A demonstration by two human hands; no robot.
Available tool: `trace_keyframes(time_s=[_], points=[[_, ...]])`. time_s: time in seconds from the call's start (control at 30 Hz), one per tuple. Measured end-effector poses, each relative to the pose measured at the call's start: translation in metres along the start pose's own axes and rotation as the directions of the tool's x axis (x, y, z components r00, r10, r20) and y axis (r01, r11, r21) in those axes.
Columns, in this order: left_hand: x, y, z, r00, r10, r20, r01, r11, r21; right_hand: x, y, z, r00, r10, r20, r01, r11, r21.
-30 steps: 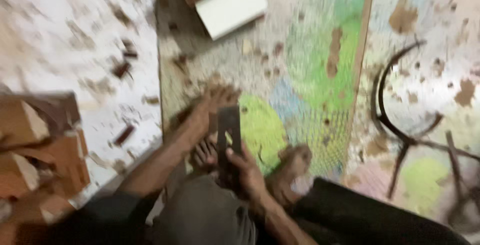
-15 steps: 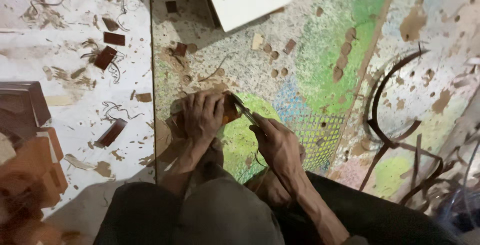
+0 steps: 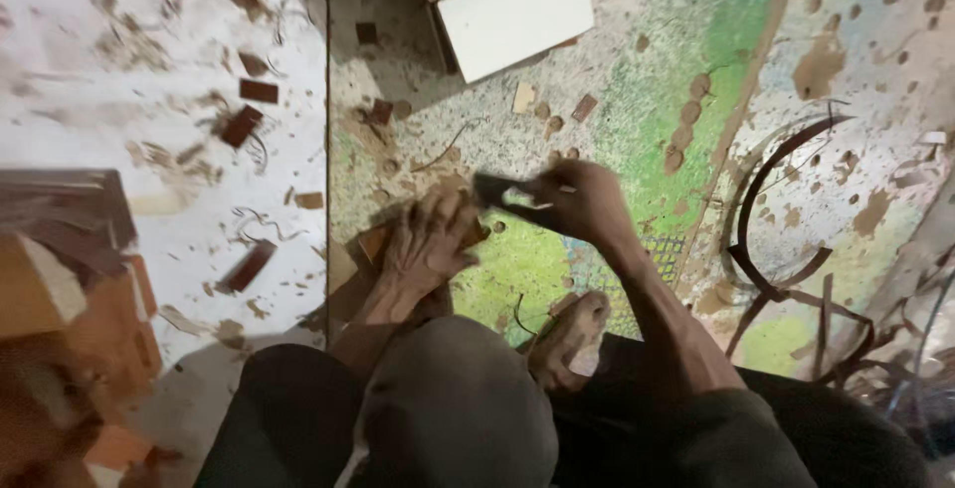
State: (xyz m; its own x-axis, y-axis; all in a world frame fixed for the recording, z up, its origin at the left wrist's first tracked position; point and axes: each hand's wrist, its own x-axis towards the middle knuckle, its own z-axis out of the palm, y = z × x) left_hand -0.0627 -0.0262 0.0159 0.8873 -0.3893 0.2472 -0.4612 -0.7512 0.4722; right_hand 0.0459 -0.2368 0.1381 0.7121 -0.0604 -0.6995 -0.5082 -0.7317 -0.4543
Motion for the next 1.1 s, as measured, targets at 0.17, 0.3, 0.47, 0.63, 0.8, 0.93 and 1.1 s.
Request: trace_keyframes(time_s=[0.17, 0.3, 0.47, 0.63, 0.8, 0.93, 1.1], points=[[0.025, -0.019, -0.040, 0.802, -0.135, 0.582, 0.332, 0.911, -0.247, -0.076, 0.094, -0.012, 0.840, 0.280, -0.464, 0.071, 0.792, 0.607], [0.044, -0.013, -0.040, 0.994, 0.029, 0.102, -0.020, 0.996, -0.088, -0.110, 0.092, 0.001, 0.917, -0.073, -0.391, 0.105, 0.993, 0.060], [0.032, 0.002, -0.013, 0.964, -0.221, 0.147, 0.265, 0.766, -0.585, -0.132, 0.045, 0.015, 0.884, -0.389, -0.261, 0.380, 0.921, -0.084], [0.019, -0.014, 0.000, 0.845, -0.509, -0.162, 0.504, 0.860, -0.073, -0.106, 0.026, 0.022, 0.811, -0.454, -0.368, 0.419, 0.891, -0.174], [0.015, -0.009, -0.006, 0.897, -0.404, -0.179, 0.380, 0.912, -0.154, -0.075, -0.011, 0.031, 0.805, -0.552, -0.216, 0.424, 0.792, -0.439], [0.016, -0.011, -0.010, 0.913, -0.385, -0.133, 0.361, 0.916, -0.173, -0.062, -0.026, 0.024, 0.793, -0.592, -0.147, 0.466, 0.743, -0.480], [0.010, -0.011, -0.001, 0.903, -0.416, -0.105, 0.391, 0.899, -0.197, -0.025, -0.036, 0.043, 0.896, -0.442, 0.041, 0.370, 0.694, -0.618]])
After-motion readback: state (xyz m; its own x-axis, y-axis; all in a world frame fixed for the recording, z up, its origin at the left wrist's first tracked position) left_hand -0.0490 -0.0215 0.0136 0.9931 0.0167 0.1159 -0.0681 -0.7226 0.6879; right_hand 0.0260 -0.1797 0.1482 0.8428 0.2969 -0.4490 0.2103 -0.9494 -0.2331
